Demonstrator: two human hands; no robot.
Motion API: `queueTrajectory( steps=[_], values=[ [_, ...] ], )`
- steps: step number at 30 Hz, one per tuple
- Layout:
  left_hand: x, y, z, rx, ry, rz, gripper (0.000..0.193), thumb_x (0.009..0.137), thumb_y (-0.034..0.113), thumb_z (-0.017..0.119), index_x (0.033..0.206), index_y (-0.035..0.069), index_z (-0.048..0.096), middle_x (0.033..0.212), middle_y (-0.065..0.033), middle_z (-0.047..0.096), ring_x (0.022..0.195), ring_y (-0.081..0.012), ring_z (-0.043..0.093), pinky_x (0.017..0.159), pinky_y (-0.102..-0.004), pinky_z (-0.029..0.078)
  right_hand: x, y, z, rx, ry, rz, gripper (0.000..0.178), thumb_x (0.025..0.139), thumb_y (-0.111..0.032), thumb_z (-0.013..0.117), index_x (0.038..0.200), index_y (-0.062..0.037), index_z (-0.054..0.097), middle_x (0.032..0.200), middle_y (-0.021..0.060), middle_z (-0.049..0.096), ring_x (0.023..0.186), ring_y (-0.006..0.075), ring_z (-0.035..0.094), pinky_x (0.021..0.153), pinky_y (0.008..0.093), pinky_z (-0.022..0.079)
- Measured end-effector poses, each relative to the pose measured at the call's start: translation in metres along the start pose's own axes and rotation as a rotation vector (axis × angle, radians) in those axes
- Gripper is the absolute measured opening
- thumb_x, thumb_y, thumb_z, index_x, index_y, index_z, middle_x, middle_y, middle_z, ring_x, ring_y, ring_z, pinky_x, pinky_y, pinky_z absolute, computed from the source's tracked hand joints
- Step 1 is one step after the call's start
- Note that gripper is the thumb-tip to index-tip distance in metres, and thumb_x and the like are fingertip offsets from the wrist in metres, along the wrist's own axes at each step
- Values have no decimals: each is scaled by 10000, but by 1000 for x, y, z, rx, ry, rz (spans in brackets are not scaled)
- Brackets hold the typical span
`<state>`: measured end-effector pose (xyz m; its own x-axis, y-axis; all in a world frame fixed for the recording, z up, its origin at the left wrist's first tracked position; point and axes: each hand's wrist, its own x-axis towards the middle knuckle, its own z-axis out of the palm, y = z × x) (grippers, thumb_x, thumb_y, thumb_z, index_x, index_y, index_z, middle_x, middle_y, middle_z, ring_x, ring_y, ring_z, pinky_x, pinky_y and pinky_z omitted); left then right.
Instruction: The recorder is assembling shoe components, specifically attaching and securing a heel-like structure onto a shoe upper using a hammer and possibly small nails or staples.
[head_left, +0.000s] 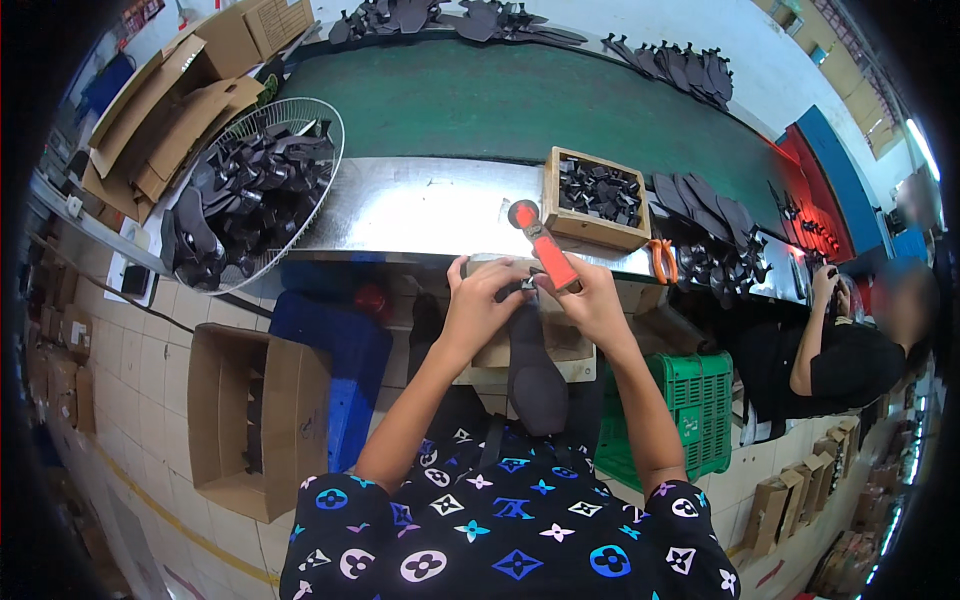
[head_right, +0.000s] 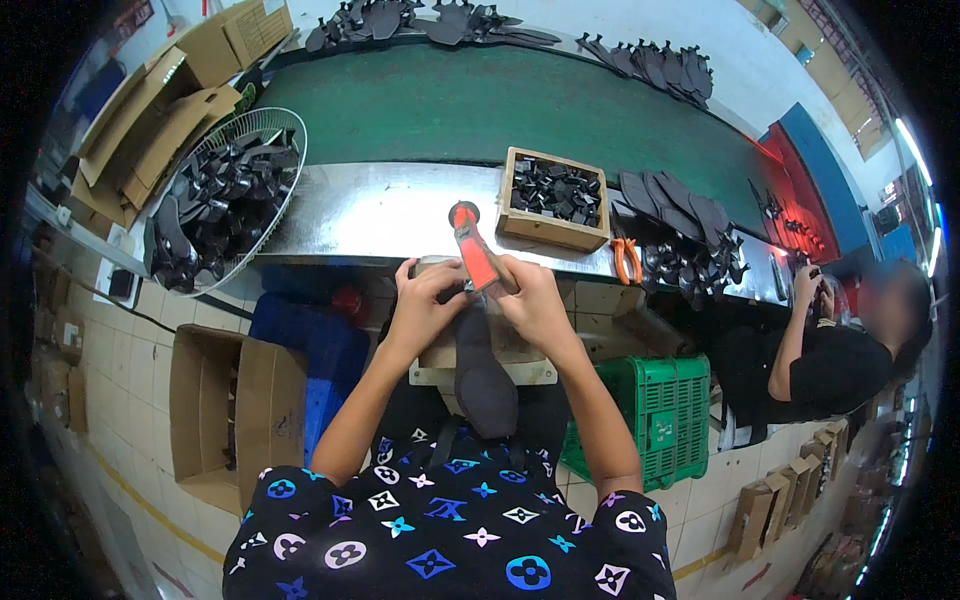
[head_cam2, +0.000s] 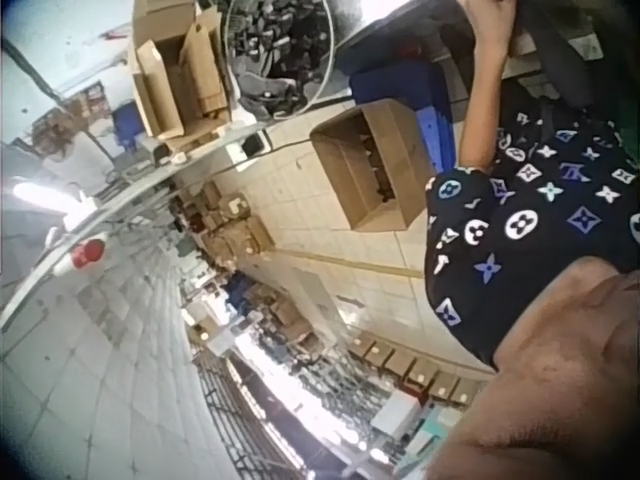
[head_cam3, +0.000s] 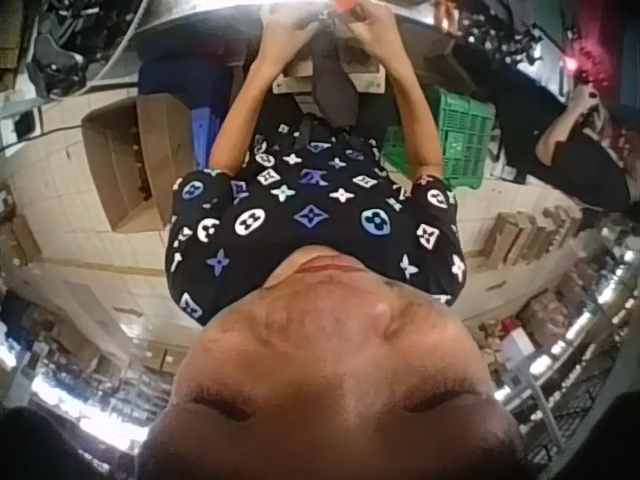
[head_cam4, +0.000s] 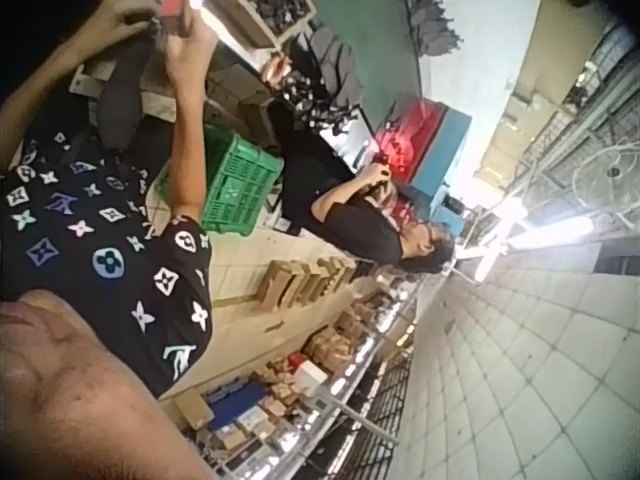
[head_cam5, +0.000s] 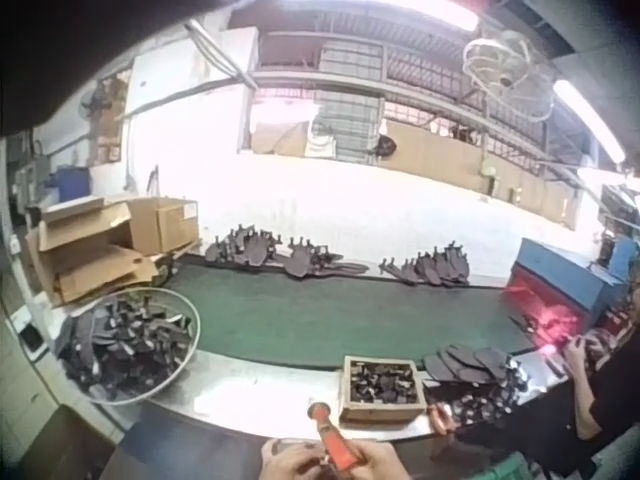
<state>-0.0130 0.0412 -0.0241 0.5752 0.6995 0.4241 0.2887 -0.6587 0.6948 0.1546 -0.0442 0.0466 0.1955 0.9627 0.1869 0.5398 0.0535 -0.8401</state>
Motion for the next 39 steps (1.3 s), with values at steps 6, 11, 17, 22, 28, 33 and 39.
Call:
queueTrajectory(
  steps=[6,11,17,22,28,33,39],
  values=[
    [0,-1,1,-24,20,5,260,811,223,760,1053,139,722,1141,-99,699,1184,-212,607,1090,-552,229,5,11,5,8,30,-59,173,815,-48,719,952,29,646,716,155,603,621,231,556,609,344,440],
    [-2,0,-1,-39,-14,-8,288,805,192,752,1089,167,711,1154,-88,690,1188,-212,600,1092,-572,224,4,-2,4,-184,22,-47,182,795,-66,750,914,18,640,742,178,621,655,303,596,624,358,457],
    [2,8,-10,-70,-56,-46,269,807,199,752,1072,172,707,1083,-79,692,1111,-237,616,1094,-573,218,7,-16,5,-221,10,-119,158,787,-48,739,906,-8,643,803,173,646,745,349,641,658,384,483],
    [-3,6,-5,-148,1,15,264,781,194,769,1032,136,715,1001,-89,692,1023,-255,635,1075,-542,257,6,-12,6,-318,-28,-265,183,779,21,724,939,16,635,859,140,644,748,291,639,694,351,497],
    [9,14,-11,-375,43,-52,268,747,108,773,1003,47,725,903,-121,717,877,-306,672,864,-378,493,0,-5,7,-340,23,-290,254,789,15,738,1027,5,650,901,105,661,781,275,662,706,339,512],
    [10,1,-11,-626,-82,-170,234,786,66,783,1006,-7,749,857,-59,739,755,-84,657,686,-250,538,-47,-48,-7,252,147,228,319,964,-115,599,1254,17,584,899,154,665,751,194,652,673,309,509],
    [12,0,-8,-638,-172,-268,187,794,31,777,979,10,764,872,-32,734,782,-74,660,731,-225,543,-87,-60,-5,-92,190,45,388,966,-84,587,1327,42,524,984,223,674,837,321,682,751,371,517]
  ],
)
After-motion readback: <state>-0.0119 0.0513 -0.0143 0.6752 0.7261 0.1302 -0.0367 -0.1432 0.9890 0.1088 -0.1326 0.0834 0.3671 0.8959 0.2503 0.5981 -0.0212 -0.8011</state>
